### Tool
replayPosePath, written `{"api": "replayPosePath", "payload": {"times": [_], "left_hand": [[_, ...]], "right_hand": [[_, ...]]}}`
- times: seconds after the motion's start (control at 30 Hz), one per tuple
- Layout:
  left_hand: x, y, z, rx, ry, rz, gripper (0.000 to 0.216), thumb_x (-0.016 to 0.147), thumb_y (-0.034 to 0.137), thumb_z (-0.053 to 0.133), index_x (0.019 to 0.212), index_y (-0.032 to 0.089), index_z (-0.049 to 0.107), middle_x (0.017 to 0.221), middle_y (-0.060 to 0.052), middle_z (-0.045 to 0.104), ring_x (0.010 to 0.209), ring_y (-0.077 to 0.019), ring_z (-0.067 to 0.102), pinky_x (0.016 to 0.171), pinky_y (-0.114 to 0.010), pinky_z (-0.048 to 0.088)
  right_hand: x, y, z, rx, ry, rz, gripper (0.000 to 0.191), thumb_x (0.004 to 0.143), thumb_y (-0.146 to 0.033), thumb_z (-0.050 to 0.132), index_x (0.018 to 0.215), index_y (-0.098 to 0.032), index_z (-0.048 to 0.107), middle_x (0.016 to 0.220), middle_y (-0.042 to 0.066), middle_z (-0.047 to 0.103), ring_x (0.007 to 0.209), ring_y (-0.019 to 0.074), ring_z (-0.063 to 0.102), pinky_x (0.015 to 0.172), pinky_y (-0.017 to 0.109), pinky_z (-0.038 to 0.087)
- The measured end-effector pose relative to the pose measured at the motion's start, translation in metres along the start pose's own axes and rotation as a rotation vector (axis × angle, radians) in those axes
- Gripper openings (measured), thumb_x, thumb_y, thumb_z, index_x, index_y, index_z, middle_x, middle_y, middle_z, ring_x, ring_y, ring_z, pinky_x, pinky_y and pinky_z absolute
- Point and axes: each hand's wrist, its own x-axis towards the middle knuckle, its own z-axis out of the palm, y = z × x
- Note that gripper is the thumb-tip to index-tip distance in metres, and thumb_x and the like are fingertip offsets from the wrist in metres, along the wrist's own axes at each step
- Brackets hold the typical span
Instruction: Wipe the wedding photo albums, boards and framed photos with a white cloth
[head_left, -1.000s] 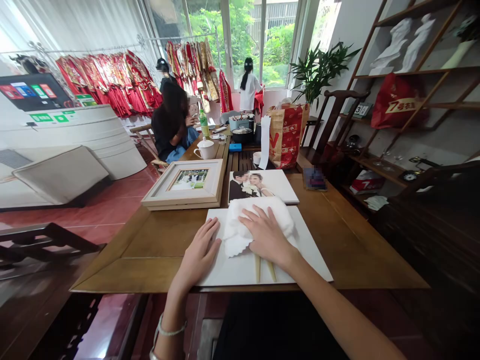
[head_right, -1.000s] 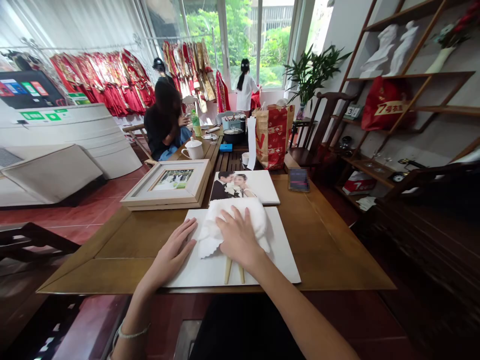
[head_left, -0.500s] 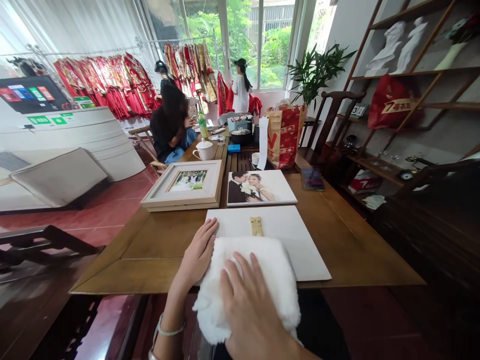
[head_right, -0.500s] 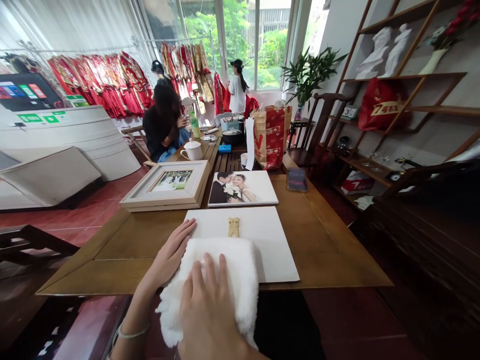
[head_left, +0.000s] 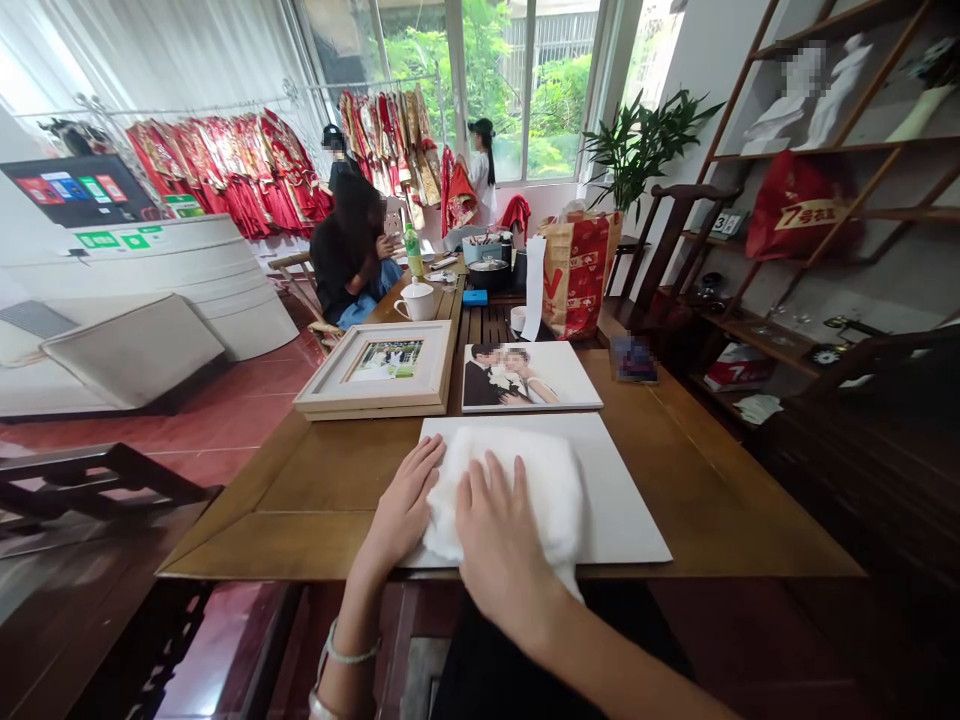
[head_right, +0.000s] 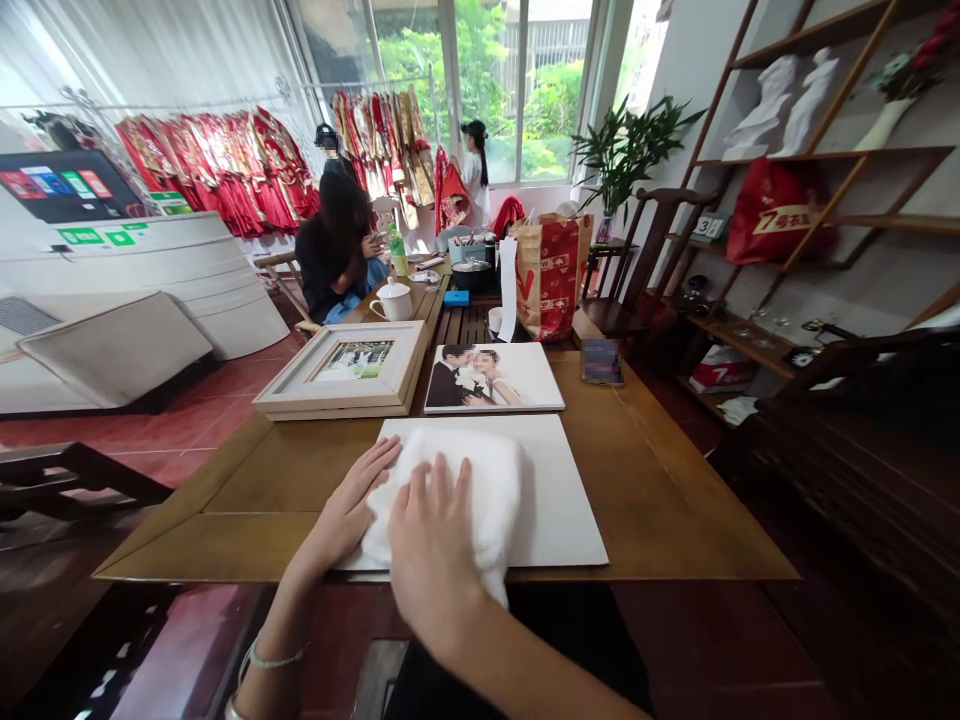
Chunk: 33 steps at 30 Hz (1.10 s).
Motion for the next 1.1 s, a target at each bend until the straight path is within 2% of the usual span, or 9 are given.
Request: {"api": "replayPosePath", "payload": {"times": [0.13,0.27,0.4,0.5,0.6,0.73,0.87,0.97,1.1], "left_hand": [[-0.001,0.001,0.000,0.026,0.011,-0.008,0.044,0.098,0.032,0.033,0.137,0.024,0.051,0.151,-0.003,0.044,0.143,-0.0203,0.032,0.119,-0.044,0.026],[0.000,0.003,0.000,0.081,-0.012,-0.011,0.046,0.097,0.031,0.034,0.139,0.020,0.049,0.151,-0.005,0.043,0.144,-0.0211,0.032,0.119,-0.045,0.025],[0.001,0.003,0.001,0.139,-0.037,-0.005,0.048,0.097,0.030,0.033,0.140,0.017,0.047,0.152,-0.008,0.041,0.144,-0.0217,0.031,0.119,-0.045,0.025],[0.001,0.004,0.001,0.174,-0.049,0.001,0.049,0.096,0.030,0.033,0.141,0.016,0.046,0.153,-0.008,0.040,0.144,-0.0223,0.031,0.119,-0.046,0.026],[0.001,0.004,0.000,0.189,-0.056,0.003,0.048,0.096,0.030,0.033,0.141,0.017,0.046,0.153,-0.007,0.040,0.144,-0.0231,0.030,0.118,-0.047,0.027],[0.001,0.006,-0.001,0.185,-0.064,0.017,0.048,0.097,0.031,0.033,0.141,0.018,0.047,0.152,-0.008,0.041,0.144,-0.0235,0.030,0.117,-0.047,0.028],[0.000,0.006,-0.001,0.167,-0.040,0.015,0.048,0.096,0.032,0.035,0.141,0.016,0.046,0.152,-0.009,0.041,0.144,-0.0239,0.032,0.118,-0.046,0.028],[0.000,0.006,0.000,0.157,-0.041,0.012,0.048,0.096,0.031,0.035,0.141,0.017,0.046,0.152,-0.009,0.041,0.144,-0.0235,0.031,0.118,-0.046,0.027],[-0.001,0.007,0.000,0.146,-0.037,0.005,0.047,0.096,0.030,0.034,0.141,0.019,0.046,0.153,-0.008,0.040,0.144,-0.0223,0.031,0.118,-0.045,0.026]], "right_hand": [[-0.046,-0.005,-0.002,0.110,-0.235,-0.180,0.072,0.077,-0.023,0.060,0.141,0.002,0.039,0.151,0.026,0.033,0.143,0.0413,0.017,0.117,0.062,0.009],[-0.060,0.019,-0.005,0.261,-0.190,-0.158,0.070,0.068,-0.017,0.057,0.137,-0.007,0.048,0.145,0.017,0.046,0.143,0.0319,0.022,0.119,0.056,0.004],[-0.037,0.053,-0.009,0.227,-0.057,-0.111,0.073,0.061,-0.006,0.047,0.133,-0.017,0.054,0.144,0.008,0.050,0.143,0.0285,0.025,0.117,0.060,0.007],[-0.003,0.074,-0.015,0.107,-0.054,-0.108,0.075,0.061,-0.001,0.045,0.133,-0.021,0.054,0.146,0.005,0.049,0.142,0.0353,0.022,0.108,0.075,0.009],[0.034,0.085,-0.021,0.031,-0.069,-0.139,0.073,0.064,0.003,0.044,0.132,-0.020,0.055,0.147,0.006,0.048,0.142,0.0372,0.023,0.104,0.079,0.012],[0.066,0.082,-0.023,-0.015,-0.056,-0.239,0.066,0.069,0.006,0.043,0.129,-0.018,0.057,0.146,0.007,0.049,0.144,0.0319,0.020,0.110,0.071,0.010],[0.071,0.072,-0.018,-0.067,-0.024,-0.253,0.058,0.075,0.004,0.045,0.128,-0.017,0.057,0.144,0.008,0.051,0.142,0.0300,0.026,0.114,0.062,0.013],[0.055,0.063,-0.016,-0.111,-0.009,-0.202,0.049,0.078,0.000,0.047,0.124,-0.013,0.059,0.137,0.013,0.056,0.137,0.0330,0.035,0.114,0.060,0.017],[0.006,0.042,-0.014,-0.182,-0.031,-0.182,0.049,0.079,-0.009,0.053,0.127,-0.001,0.055,0.134,0.026,0.054,0.133,0.0385,0.038,0.114,0.059,0.016]]}}
